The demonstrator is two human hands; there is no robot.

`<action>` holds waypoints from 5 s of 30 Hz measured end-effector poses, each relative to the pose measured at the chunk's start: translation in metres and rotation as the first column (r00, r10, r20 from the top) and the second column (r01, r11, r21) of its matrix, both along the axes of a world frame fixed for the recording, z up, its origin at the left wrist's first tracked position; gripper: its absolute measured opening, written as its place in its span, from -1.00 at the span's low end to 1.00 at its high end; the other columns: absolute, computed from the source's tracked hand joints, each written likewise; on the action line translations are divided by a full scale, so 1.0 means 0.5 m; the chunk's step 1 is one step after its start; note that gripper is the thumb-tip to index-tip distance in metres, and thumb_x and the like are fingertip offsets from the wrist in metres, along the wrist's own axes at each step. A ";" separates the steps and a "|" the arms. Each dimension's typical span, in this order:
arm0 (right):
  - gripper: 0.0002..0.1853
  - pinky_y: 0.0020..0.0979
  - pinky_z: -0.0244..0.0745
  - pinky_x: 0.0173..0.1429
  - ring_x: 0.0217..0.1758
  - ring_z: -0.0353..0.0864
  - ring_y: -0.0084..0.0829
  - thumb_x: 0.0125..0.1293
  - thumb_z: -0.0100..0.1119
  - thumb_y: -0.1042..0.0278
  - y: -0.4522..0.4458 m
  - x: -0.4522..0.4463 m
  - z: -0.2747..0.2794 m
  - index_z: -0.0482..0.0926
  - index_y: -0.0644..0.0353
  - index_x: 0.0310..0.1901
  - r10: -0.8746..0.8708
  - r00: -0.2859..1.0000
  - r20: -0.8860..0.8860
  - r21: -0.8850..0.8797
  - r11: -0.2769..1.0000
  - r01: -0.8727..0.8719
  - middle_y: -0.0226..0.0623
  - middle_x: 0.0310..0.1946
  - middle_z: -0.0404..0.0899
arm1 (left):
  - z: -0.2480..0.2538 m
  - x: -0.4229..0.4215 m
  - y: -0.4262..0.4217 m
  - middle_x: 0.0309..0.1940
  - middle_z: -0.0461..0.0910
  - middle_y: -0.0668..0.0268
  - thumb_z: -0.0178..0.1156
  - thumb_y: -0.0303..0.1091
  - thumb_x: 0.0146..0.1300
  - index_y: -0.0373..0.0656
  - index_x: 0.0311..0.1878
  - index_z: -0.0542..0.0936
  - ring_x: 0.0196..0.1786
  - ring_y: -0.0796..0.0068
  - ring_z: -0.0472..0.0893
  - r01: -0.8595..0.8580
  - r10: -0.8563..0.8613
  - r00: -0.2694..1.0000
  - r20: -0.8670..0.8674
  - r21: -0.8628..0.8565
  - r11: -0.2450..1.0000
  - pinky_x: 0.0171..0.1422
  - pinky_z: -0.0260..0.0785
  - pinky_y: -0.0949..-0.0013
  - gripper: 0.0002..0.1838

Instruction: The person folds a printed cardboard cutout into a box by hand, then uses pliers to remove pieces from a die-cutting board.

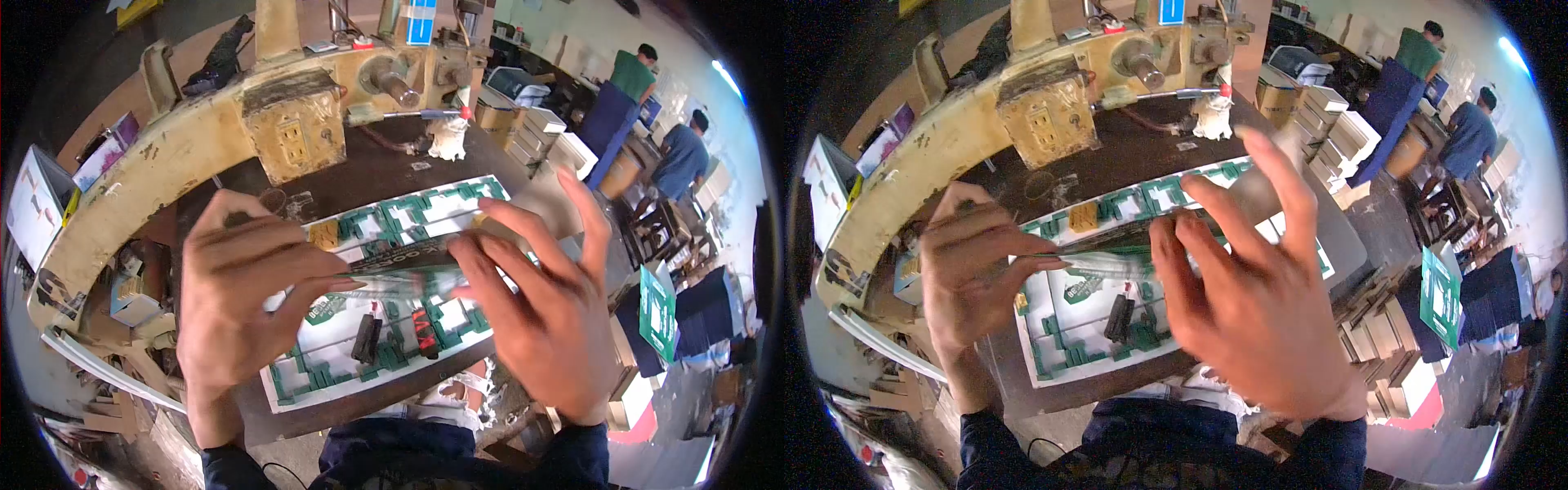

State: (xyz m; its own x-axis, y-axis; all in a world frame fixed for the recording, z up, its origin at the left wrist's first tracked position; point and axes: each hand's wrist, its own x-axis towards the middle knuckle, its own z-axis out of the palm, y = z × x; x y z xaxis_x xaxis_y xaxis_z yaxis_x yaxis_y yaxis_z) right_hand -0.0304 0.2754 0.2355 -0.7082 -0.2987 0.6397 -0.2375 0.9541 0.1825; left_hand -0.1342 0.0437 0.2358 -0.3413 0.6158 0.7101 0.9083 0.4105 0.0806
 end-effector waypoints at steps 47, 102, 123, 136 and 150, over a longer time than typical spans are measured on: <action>-0.63 -0.31 0.43 0.35 0.19 0.64 -0.37 0.35 0.30 0.52 0.028 0.018 -0.019 0.59 0.38 0.17 -0.131 0.846 -0.517 -0.726 0.590 -0.353 -0.07 0.11 0.68 | 0.001 -0.023 0.060 -0.26 0.74 0.32 0.36 -0.45 0.34 -0.36 0.05 0.65 -0.27 0.67 0.63 0.055 -0.447 0.765 0.463 0.645 0.763 -0.18 0.46 0.58 -0.73; -0.70 -0.24 0.56 -0.31 -0.30 0.74 -0.05 0.28 0.36 0.39 0.039 0.015 -0.061 0.52 0.21 0.00 0.222 0.956 0.192 -0.576 0.814 -0.074 -0.11 -0.26 0.72 | -0.044 0.021 0.048 -0.40 0.76 0.32 0.50 -0.59 0.10 -0.36 -0.27 0.77 -0.41 0.68 0.63 -0.141 -0.207 0.740 0.640 0.449 0.882 -0.32 0.45 0.57 -0.87; -0.48 -0.29 0.68 0.01 0.03 0.76 -0.07 0.15 0.52 0.27 0.122 -0.005 -0.074 0.63 0.24 0.14 0.420 0.908 0.003 -0.643 0.696 -0.320 -0.09 0.09 0.70 | -0.133 -0.084 -0.081 -0.18 0.76 0.18 0.54 -0.46 0.03 -0.37 -0.06 0.73 -0.17 0.43 0.69 -0.056 -0.436 0.748 0.500 0.702 0.710 0.07 0.50 0.37 -0.63; -0.85 -0.27 0.63 0.02 0.16 0.67 -0.21 0.07 0.47 0.41 0.062 -0.016 0.020 0.74 0.12 -0.29 0.459 0.883 -0.099 0.041 0.888 -0.458 -0.43 -0.13 0.79 | -0.041 -0.115 -0.135 -0.01 0.66 -0.20 -0.24 0.82 0.05 -0.59 0.38 0.32 0.03 0.00 0.70 0.233 -0.540 0.246 0.805 0.492 0.839 0.16 0.53 0.21 0.41; -0.43 -0.23 0.55 0.25 0.44 0.43 -0.13 0.12 0.51 0.43 -0.024 -0.052 -0.115 0.58 0.23 0.21 0.339 0.860 -0.382 -0.387 0.786 -0.482 0.00 0.29 0.54 | -0.100 -0.045 0.064 -0.27 0.68 0.33 0.25 -0.36 0.47 -0.22 -0.17 0.46 -0.23 0.81 0.61 0.016 -0.663 0.411 0.625 0.723 0.691 -0.32 0.39 0.64 -0.82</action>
